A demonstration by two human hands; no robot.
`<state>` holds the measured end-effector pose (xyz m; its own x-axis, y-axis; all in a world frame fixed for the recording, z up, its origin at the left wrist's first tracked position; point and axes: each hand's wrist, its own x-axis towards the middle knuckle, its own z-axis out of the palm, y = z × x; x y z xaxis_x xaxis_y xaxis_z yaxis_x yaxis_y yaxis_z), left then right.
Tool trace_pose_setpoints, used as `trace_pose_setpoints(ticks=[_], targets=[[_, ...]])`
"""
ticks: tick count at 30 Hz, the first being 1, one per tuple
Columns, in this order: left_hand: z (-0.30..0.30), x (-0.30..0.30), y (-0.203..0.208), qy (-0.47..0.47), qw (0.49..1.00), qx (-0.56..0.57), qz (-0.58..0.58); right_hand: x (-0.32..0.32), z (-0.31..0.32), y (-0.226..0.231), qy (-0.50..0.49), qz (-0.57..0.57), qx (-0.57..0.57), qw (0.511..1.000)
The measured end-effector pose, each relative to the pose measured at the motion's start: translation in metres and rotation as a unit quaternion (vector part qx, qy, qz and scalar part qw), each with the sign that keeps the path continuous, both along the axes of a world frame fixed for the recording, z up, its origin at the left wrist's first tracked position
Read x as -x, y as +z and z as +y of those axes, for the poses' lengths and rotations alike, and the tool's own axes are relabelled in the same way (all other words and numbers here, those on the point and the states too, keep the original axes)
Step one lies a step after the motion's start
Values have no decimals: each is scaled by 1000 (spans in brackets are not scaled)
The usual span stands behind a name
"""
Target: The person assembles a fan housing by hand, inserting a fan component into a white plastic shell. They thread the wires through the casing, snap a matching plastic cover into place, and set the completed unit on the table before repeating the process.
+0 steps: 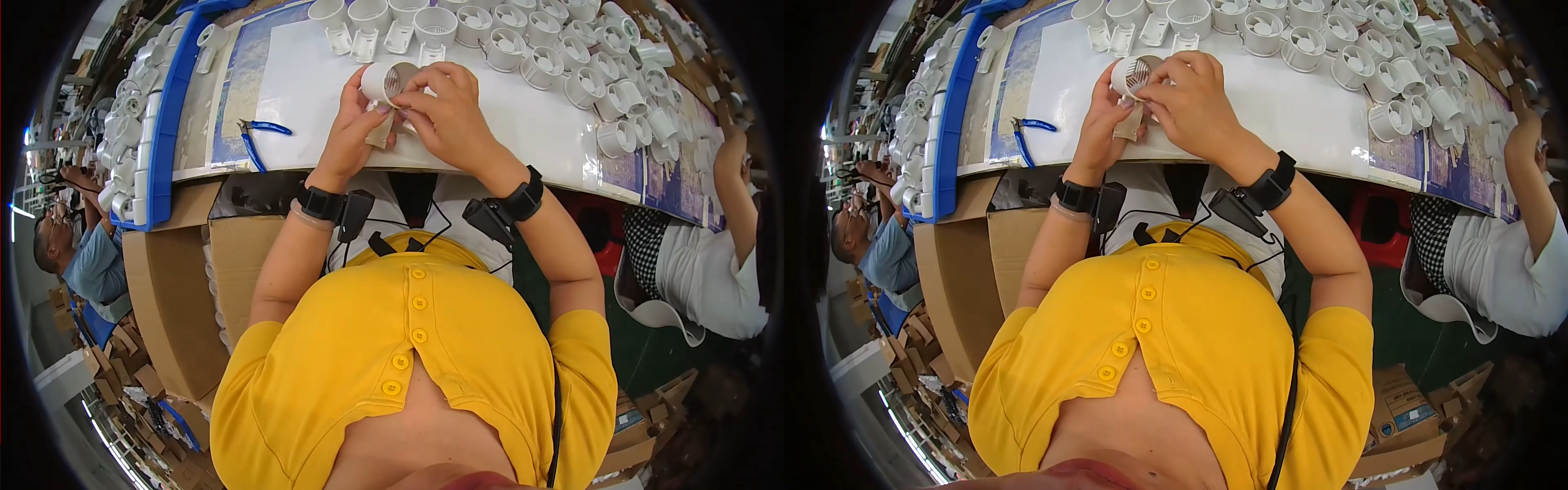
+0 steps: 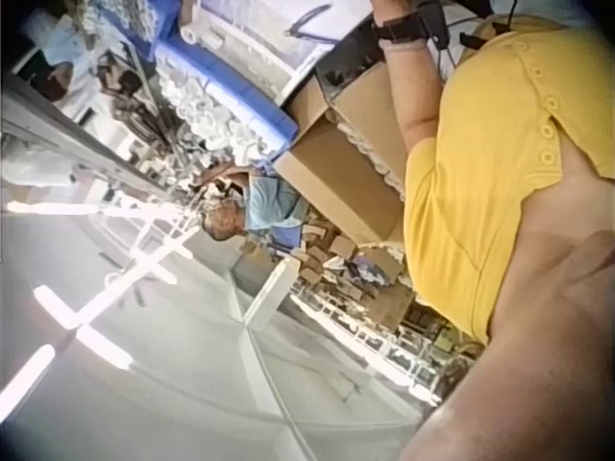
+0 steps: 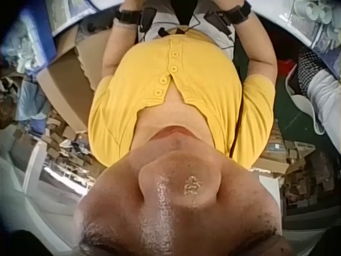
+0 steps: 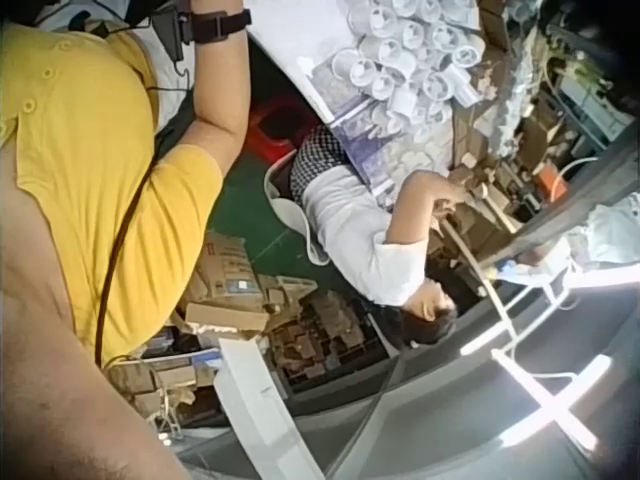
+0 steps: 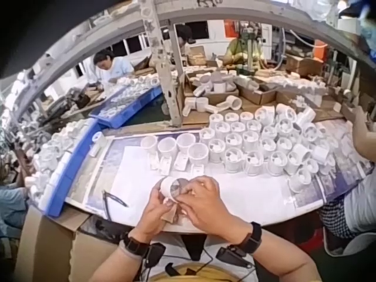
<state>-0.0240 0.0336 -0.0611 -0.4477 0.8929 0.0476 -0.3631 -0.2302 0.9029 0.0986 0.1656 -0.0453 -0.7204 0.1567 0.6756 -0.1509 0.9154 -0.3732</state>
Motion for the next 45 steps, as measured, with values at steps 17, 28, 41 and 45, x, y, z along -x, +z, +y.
trace_pose_setpoints(ticks=[17, 28, 41, 45], targets=[[-6, 0, 19, 70, 997, -19, -31, -27, 6, 2, -63, -86, 100, 989], [-11, -4, 50, 61, 995, 67, -34, -13, 29, 54, 89, -148, 223, 960], [-17, -8, 58, 67, 988, 137, -25, 5, 20, 94, 120, -156, -34, 980], [-21, -9, 63, 35, 990, 124, -48, 8, 18, 97, 173, -133, -18, 976]])
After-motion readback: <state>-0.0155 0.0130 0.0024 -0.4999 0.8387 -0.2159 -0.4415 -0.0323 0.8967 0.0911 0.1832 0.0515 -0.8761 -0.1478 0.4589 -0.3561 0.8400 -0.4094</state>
